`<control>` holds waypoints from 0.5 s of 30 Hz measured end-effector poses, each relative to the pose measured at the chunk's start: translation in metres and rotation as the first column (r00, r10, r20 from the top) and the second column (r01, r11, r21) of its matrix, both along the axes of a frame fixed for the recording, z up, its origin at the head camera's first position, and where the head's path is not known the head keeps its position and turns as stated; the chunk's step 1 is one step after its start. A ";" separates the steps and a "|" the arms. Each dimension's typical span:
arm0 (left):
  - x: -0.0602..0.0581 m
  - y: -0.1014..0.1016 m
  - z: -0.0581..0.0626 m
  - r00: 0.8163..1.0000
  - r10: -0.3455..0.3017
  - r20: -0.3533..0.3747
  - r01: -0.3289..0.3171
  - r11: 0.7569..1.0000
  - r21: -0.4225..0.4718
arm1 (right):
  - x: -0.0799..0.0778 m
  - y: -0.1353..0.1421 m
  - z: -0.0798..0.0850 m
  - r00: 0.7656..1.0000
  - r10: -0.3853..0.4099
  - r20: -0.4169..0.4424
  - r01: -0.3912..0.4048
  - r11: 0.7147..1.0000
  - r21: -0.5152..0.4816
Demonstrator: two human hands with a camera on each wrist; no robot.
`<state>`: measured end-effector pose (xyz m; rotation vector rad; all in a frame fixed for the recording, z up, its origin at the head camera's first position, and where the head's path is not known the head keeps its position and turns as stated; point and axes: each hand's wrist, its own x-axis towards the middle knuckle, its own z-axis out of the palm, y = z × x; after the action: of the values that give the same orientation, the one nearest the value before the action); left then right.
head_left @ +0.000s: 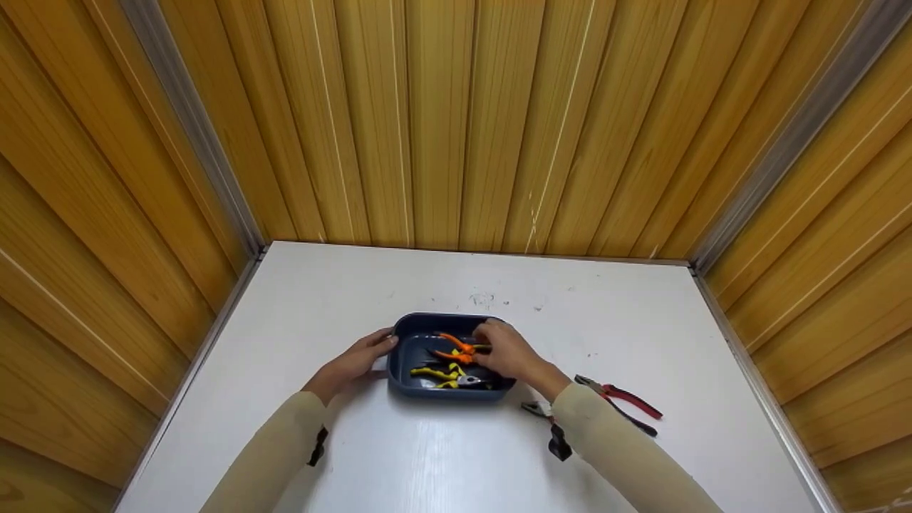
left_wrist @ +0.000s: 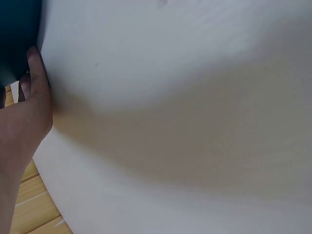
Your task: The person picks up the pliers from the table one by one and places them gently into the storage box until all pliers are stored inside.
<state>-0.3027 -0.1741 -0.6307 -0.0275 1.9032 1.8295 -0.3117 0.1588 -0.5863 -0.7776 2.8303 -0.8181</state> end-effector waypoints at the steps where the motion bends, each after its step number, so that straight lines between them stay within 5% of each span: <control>1: 0.000 0.000 0.000 1.000 0.000 0.000 0.000 1.000 -0.002 | 0.000 0.001 0.001 1.000 0.001 0.004 -0.001 1.000 0.004; 15: 0.001 -0.001 -0.001 0.999 0.027 0.016 -0.027 1.000 0.001 | 0.005 0.022 0.017 0.998 0.064 -0.027 -0.063 0.997 0.036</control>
<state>-0.3016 -0.1746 -0.6315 -0.0679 1.8993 1.8427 -0.3072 0.1807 -0.5688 -0.8753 2.8199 -0.7523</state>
